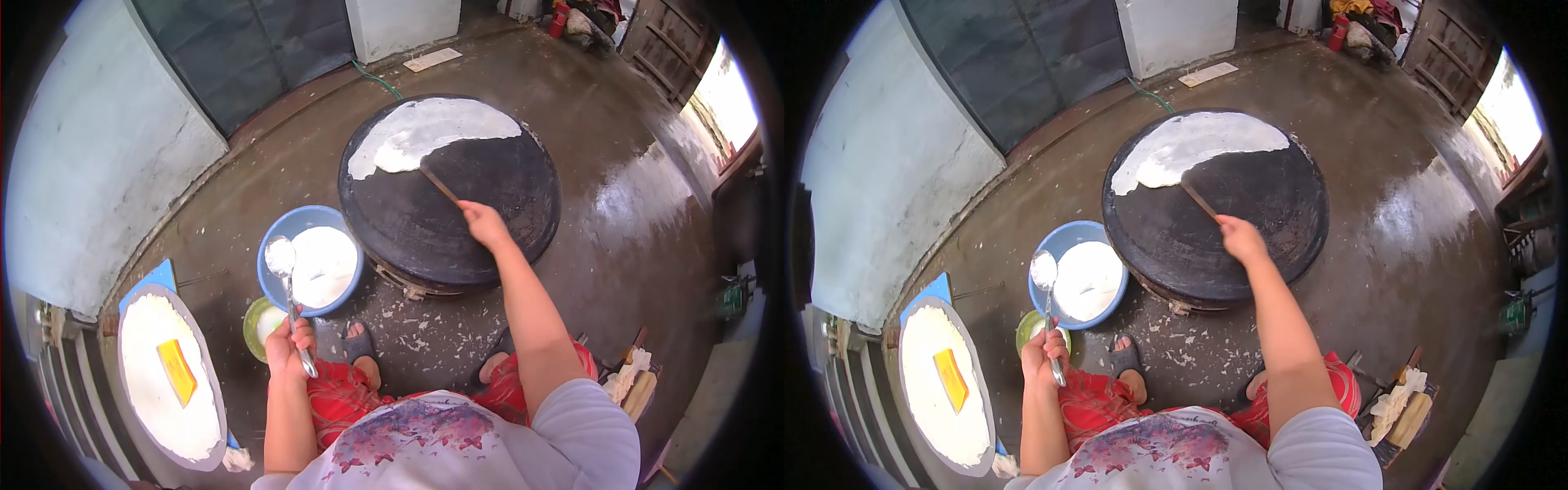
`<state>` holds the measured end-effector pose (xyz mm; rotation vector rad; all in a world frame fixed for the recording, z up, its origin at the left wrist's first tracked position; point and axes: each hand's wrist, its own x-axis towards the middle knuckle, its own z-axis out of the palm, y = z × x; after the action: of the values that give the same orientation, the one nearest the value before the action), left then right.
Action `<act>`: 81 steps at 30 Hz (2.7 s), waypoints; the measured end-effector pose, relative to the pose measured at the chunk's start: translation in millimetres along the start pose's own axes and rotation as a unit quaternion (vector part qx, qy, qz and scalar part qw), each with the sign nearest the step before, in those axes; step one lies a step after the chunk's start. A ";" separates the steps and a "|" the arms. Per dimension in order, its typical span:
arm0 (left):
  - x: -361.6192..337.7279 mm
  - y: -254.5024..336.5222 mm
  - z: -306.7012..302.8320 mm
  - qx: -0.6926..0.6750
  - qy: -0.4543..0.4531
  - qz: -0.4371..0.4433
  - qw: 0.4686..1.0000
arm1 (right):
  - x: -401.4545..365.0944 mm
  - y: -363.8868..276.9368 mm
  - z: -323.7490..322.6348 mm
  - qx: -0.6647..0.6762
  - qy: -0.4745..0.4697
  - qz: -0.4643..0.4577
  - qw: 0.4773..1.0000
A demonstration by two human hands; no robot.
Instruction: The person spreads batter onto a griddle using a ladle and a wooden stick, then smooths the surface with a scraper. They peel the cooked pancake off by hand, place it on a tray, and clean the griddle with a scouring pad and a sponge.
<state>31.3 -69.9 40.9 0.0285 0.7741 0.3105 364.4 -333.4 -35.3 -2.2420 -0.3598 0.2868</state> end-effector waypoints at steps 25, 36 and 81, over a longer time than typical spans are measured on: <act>-13.9 4.7 -23.6 0.021 -0.013 -0.015 1.000 | -98.8 -3.8 35.4 0.044 -0.029 -0.013 0.999; -26.0 16.5 -29.8 0.035 -0.012 0.001 0.999 | -191.5 -48.7 78.2 -0.152 0.099 0.008 0.983; -34.6 31.5 -43.6 0.089 -0.035 0.035 0.995 | -162.2 -112.7 205.8 -0.217 0.014 0.015 0.976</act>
<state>-30.4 -53.6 37.6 0.2337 0.7302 0.3039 128.7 -175.5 -64.7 -2.6788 -0.4040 0.2070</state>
